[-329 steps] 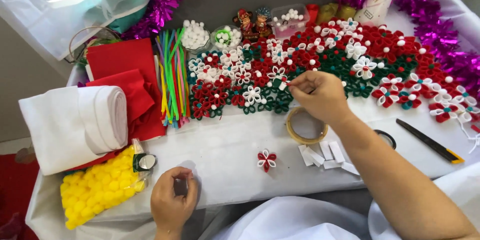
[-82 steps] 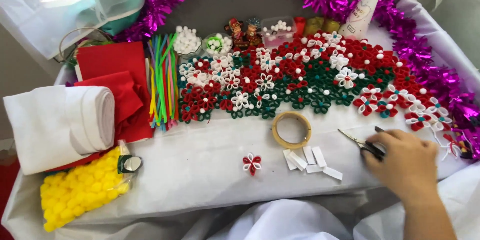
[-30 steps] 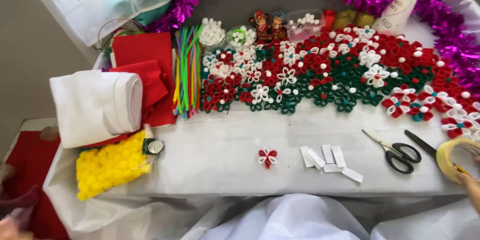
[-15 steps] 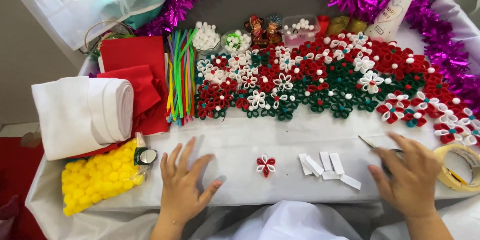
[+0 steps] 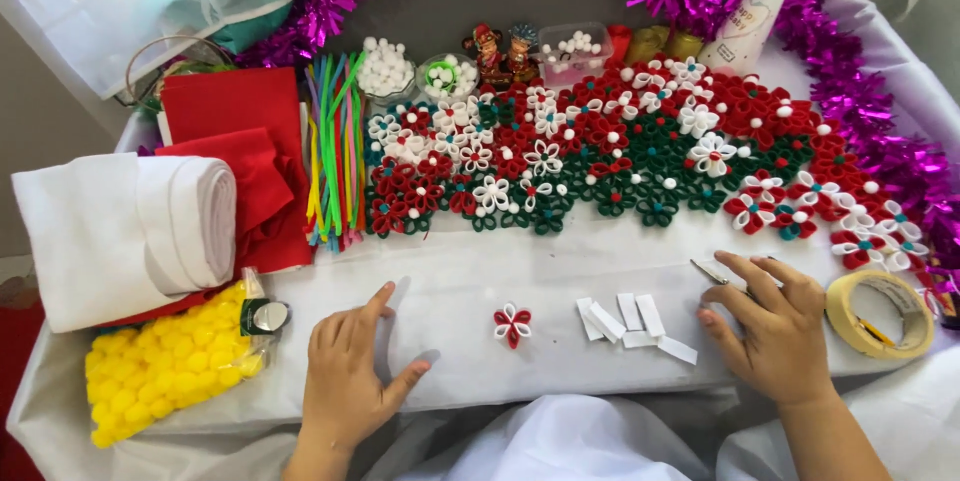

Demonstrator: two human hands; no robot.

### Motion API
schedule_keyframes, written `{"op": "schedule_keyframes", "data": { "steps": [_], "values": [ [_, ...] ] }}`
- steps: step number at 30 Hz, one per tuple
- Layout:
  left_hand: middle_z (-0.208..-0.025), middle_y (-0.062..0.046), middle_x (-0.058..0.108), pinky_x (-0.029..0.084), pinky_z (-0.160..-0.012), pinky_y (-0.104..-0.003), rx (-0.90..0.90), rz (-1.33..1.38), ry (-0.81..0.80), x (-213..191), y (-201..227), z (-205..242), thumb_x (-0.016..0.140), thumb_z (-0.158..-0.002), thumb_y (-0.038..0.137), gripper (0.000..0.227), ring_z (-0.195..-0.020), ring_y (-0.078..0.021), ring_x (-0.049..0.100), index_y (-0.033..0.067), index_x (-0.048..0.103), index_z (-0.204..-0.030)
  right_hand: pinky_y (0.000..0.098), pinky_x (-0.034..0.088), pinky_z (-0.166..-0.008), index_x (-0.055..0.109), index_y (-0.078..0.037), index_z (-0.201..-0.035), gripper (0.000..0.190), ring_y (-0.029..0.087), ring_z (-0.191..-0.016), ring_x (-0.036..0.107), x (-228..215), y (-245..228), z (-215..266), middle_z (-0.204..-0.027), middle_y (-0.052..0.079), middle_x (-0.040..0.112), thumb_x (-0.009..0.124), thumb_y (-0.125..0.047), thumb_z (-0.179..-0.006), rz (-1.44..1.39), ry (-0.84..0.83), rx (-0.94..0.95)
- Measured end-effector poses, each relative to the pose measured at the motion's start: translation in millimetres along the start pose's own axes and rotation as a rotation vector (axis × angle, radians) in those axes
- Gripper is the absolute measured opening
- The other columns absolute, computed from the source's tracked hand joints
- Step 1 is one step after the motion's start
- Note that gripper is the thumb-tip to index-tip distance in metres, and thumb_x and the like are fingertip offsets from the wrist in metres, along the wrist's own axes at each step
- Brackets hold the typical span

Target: Assembling small decorative petals by folding red and white material and securing them with tape.

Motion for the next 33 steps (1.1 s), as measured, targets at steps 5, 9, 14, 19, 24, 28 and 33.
{"op": "schedule_keyframes", "data": {
  "steps": [5,9,14,19,24,28,33],
  "values": [
    [-0.156,-0.019,0.046,0.037,-0.112,-0.055,0.072,-0.111,0.117,-4.5,3.2,7.0,0.053,-0.087,0.07,0.088,-0.139,-0.0378,0.048,0.0132,0.038,-0.152,0.0425,0.035,-0.11,0.064,-0.01,-0.127,0.05,0.033,-0.122,0.06,-14.1,-1.3,2.8,-0.139,0.016,0.065,0.057,-0.047,-0.095,-0.02,0.114,0.083],
    [-0.165,-0.027,0.028,0.034,-0.114,-0.06,0.082,-0.095,0.239,-9.6,7.9,10.3,0.057,-0.084,0.069,0.1,-0.143,-0.0484,0.039,0.0125,0.024,-0.159,0.045,0.031,-0.107,0.051,-0.003,-0.128,0.053,0.035,-0.128,0.06,-19.1,5.6,12.6,-0.138,0.023,0.063,0.061,-0.044,-0.097,-0.085,0.29,0.146],
    [-0.171,-0.023,0.022,0.02,-0.118,-0.07,-0.086,-0.16,0.052,0.8,-1.8,4.8,0.056,-0.08,0.071,0.071,-0.149,-0.0466,0.032,0.0307,0.059,-0.138,0.0494,0.035,-0.111,0.071,-0.008,-0.117,0.029,0.036,-0.125,0.057,-40.4,38.8,29.3,-0.133,0.019,0.064,0.074,-0.03,-0.099,0.354,0.316,0.265],
    [-0.168,-0.019,0.029,0.023,-0.119,-0.066,-0.022,-0.245,0.107,0.6,-0.7,8.3,0.052,-0.081,0.073,0.078,-0.149,-0.041,0.035,0.0253,0.05,-0.143,0.0537,0.021,-0.114,0.08,-0.04,-0.109,0.039,0.035,-0.141,0.049,-49.2,113.2,70.4,-0.145,0.002,0.067,0.073,-0.072,-0.087,0.521,-0.12,0.708],
    [-0.169,-0.014,0.031,0.022,-0.116,-0.07,-0.112,-0.174,0.041,1.5,-0.1,3.1,0.059,-0.08,0.069,0.059,-0.147,-0.0386,0.035,0.0345,0.068,-0.127,0.0393,0.025,-0.125,0.082,-0.033,-0.092,0.023,0.035,-0.146,0.041,-29.8,156.6,110.1,-0.144,-0.002,0.068,0.077,-0.049,-0.076,0.316,-0.322,0.681],
    [-0.158,-0.02,0.046,0.013,-0.125,-0.063,0.082,-0.243,0.229,-21.3,30.7,2.7,0.06,-0.085,0.065,0.062,-0.137,-0.034,0.05,0.0248,0.063,-0.133,0.0405,0.036,-0.125,0.073,-0.013,-0.107,0.02,0.025,-0.137,0.062,-88.6,97.7,59.9,-0.135,0.008,0.072,0.076,-0.027,-0.093,0.023,-0.003,0.506],
    [-0.158,-0.017,0.048,0.018,-0.123,-0.066,0.191,0.086,0.136,-53.2,99.5,-16.9,0.068,-0.086,0.054,0.069,-0.148,-0.0287,0.045,0.0166,0.054,-0.142,0.0334,0.046,-0.107,0.069,-0.008,-0.104,0.023,0.018,-0.114,0.068,-123.1,-17.2,-10.6,-0.125,0.008,0.073,0.074,-0.011,-0.082,-0.561,-0.086,0.421]
  ]
}}
Point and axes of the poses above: each hand's wrist, its own z-axis away from the middle knuckle, its own x-axis out of the palm, y = z × x, the point moved 6 cm from there along -z, towards the middle knuckle
